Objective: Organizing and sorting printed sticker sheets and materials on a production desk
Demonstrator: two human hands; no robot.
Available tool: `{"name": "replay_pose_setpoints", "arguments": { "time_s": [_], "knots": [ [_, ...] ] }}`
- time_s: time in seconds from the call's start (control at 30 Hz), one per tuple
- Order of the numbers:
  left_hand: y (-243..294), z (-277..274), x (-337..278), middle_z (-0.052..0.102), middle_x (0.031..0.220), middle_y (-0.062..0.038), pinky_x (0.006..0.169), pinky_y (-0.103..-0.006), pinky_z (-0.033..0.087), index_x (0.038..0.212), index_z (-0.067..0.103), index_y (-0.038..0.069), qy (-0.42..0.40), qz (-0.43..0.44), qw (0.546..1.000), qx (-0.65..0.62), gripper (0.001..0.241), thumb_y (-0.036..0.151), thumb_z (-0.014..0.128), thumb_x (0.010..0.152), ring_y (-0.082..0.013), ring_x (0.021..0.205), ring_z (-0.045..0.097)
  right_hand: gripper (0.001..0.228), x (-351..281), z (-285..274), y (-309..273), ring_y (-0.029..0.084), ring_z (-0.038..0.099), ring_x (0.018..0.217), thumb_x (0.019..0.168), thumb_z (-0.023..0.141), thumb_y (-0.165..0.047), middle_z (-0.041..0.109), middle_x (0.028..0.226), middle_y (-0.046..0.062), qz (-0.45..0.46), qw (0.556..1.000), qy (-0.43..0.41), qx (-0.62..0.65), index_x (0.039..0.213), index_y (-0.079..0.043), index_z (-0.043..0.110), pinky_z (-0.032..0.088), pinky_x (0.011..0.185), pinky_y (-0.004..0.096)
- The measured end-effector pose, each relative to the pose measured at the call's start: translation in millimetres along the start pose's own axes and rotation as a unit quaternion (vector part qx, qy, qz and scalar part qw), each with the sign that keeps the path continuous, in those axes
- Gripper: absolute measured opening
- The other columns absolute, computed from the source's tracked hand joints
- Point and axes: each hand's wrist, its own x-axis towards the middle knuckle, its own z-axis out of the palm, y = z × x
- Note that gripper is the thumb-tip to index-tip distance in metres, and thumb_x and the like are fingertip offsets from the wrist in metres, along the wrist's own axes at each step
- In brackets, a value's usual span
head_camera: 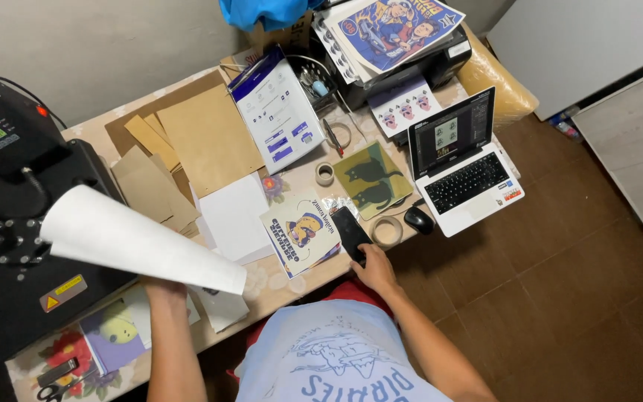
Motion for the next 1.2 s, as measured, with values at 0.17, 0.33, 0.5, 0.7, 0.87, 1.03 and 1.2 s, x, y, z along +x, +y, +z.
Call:
{"name": "replay_pose_setpoints", "arguments": {
  "time_s": [0.17, 0.33, 0.5, 0.7, 0.87, 1.03, 1.2],
  "knots": [
    [1, 15, -31, 0.074, 0.102, 0.001, 0.096, -0.0375, 0.074, 0.133, 0.069, 0.016, 0.041, 0.029, 0.998, 0.028, 0.031, 0.010, 0.085, 0.107, -0.0148, 0.099, 0.082, 0.076, 22, 35, -17, 0.040, 0.075, 0.131, 0.091, 0.096, -0.024, 0.072, 0.140, 0.029, -0.032, 0.985, 0.070, 0.156, 0.152, 0.008, 0.063, 0.067, 0.108, 0.043],
    [-7, 25, -64, 0.074, 0.100, 0.000, 0.094, -0.0396, 0.072, 0.131, 0.071, 0.013, 0.051, -0.016, 0.998, 0.028, 0.029, 0.009, 0.085, 0.105, -0.0167, 0.097, 0.081, 0.069, 87, 80, -3, 0.022, 0.081, 0.122, 0.094, 0.089, -0.063, 0.089, 0.116, 0.000, 0.118, 0.968, 0.039, 0.219, 0.146, -0.020, 0.075, 0.068, 0.103, 0.043],
    [-34, -9, -68, 0.077, 0.103, -0.002, 0.097, -0.0421, 0.072, 0.132, 0.073, 0.013, 0.058, -0.046, 0.997, 0.015, 0.027, 0.011, 0.084, 0.107, -0.0190, 0.101, 0.082, 0.048, 84, 71, -43, 0.036, 0.081, 0.121, 0.103, 0.081, -0.027, 0.083, 0.135, 0.020, 0.124, 0.965, 0.062, 0.222, 0.150, -0.018, 0.076, 0.070, 0.096, 0.048],
    [-49, -39, -61, 0.079, 0.107, -0.004, 0.099, -0.0439, 0.071, 0.134, 0.072, 0.011, 0.081, -0.057, 0.995, 0.019, 0.029, 0.012, 0.083, 0.108, -0.0216, 0.104, 0.083, 0.046, 50, 9, -76, 0.039, 0.078, 0.107, 0.110, 0.068, -0.001, 0.066, 0.143, 0.037, 0.078, 0.869, 0.105, 0.476, 0.156, 0.003, 0.064, 0.073, 0.084, 0.046],
    [-84, -29, -41, 0.079, 0.111, -0.009, 0.096, -0.0469, 0.070, 0.138, 0.070, 0.008, 0.071, -0.070, 0.988, 0.115, 0.033, 0.010, 0.083, 0.107, -0.0250, 0.106, 0.081, 0.040, 29, -44, -81, 0.021, 0.080, 0.091, 0.111, 0.069, -0.001, 0.075, 0.117, 0.014, 0.005, 0.791, 0.129, 0.598, 0.150, -0.001, 0.064, 0.077, 0.081, 0.040],
    [-145, 35, -22, 0.079, 0.110, -0.009, 0.092, -0.0424, 0.063, 0.133, 0.075, 0.004, 0.021, -0.054, 0.968, 0.245, 0.039, 0.015, 0.092, 0.100, -0.0177, 0.099, 0.073, 0.042, 12, -71, -107, 0.017, 0.082, 0.084, 0.109, 0.071, -0.001, 0.078, 0.109, 0.011, -0.084, 0.748, 0.133, 0.645, 0.150, -0.001, 0.062, 0.077, 0.073, 0.032],
    [-226, 34, 47, 0.074, 0.131, -0.016, 0.111, -0.0500, 0.059, 0.149, 0.062, 0.007, 0.030, 0.032, 0.902, 0.430, 0.068, 0.030, 0.095, 0.095, -0.0318, 0.125, 0.074, 0.044, 1, -82, -125, 0.020, 0.084, 0.085, 0.108, 0.073, -0.002, 0.079, 0.110, 0.012, -0.116, 0.747, 0.151, 0.637, 0.151, -0.001, 0.061, 0.078, 0.076, 0.036]
  ]
}}
